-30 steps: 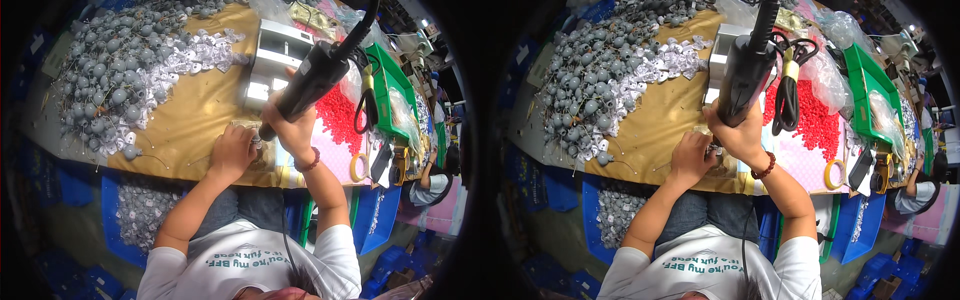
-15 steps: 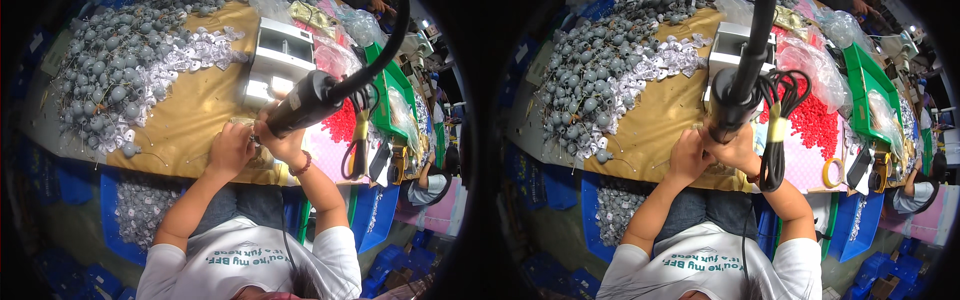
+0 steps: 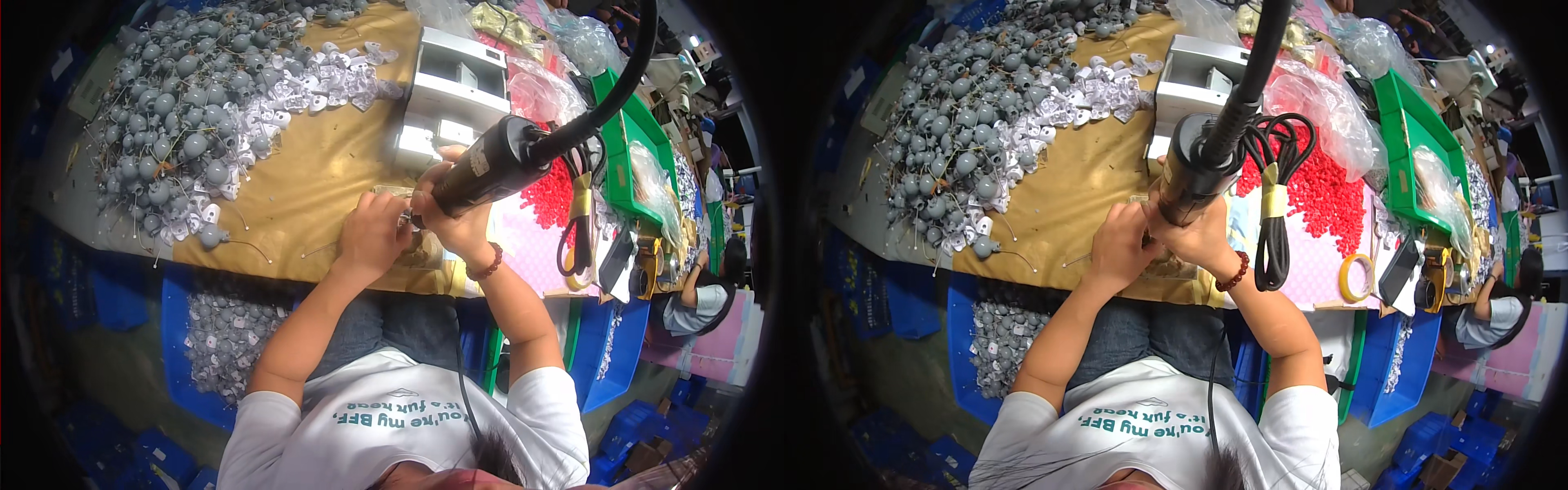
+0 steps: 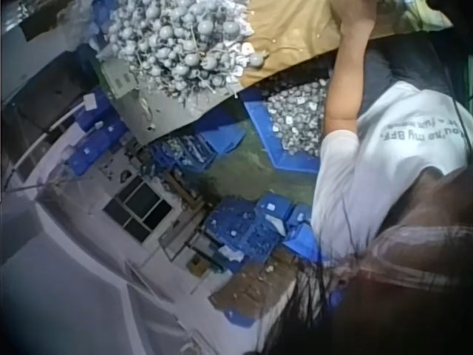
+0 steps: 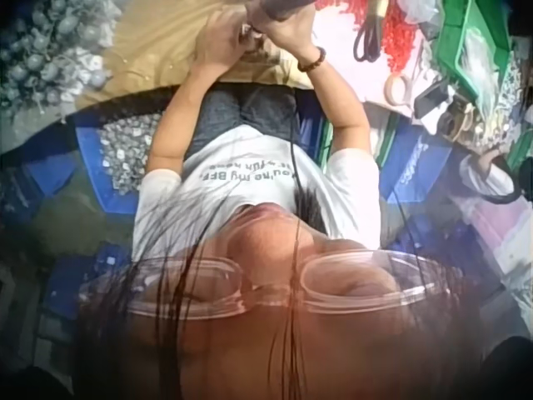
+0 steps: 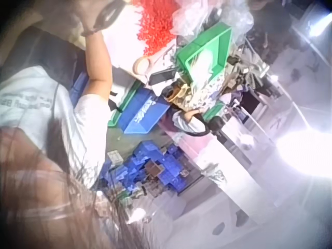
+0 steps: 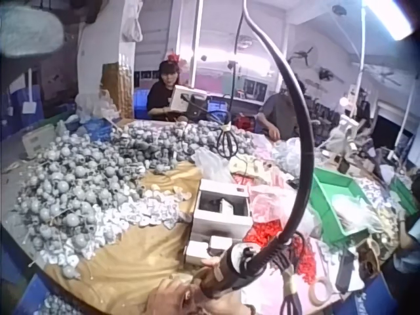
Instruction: The recorder is testing and assembling small round plastic toy components using a testing fixture and a handheld power tool on a factory workbench.
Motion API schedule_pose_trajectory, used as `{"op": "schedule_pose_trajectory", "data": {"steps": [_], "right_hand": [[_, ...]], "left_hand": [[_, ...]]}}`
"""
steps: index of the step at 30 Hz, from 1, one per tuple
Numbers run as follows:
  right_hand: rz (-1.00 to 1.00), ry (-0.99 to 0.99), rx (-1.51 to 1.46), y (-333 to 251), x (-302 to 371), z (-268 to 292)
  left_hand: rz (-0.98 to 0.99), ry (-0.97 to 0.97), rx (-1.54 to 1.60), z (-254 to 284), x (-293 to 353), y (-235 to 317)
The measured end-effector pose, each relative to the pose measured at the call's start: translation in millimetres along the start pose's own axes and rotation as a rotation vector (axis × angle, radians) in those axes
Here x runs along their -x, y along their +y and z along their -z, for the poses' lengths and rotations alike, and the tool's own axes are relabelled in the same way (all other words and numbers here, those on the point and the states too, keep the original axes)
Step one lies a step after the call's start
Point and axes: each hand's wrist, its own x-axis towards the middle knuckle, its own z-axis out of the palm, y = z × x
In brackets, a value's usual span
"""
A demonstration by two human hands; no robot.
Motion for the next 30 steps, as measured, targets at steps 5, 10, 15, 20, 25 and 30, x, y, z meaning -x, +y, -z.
{"op": "schedule_pose_trajectory", "data": {"steps": [5, 10, 15, 20, 25, 30], "right_hand": [[-0.192, 0.301, -0.18, -20.4, -16.5, 19.5], [-0.328, 0.552, -0.117, 39.7, -19.7, 95.1], [-0.165, 0.649, 0.068, 52.5, 9.1, 91.5], [-0.157, 0.079, 0.428, 22.9, 26.2, 43.7], [-0.294, -0.158, 0.516, 40.0, 21.3, 26.4], [-0.294, -0.169, 0.451, 50.2, 8.6, 23.8]], "left_hand": [[0.105, -0.123, -0.027, 5.5, 2.5, 2.5], [0.12, -0.063, 0.004, 8.2, 2.1, -1.3], [0.03, -0.035, 0.031, 7.0, 7.2, -1.6], [0.08, 0.044, -0.06, 5.2, 5.2, 11.4], [0.046, -0.027, -0.058, 4.9, 5.3, 5.2], [0.041, 0.008, 0.006, 6.3, 4.4, 5.2]]}}
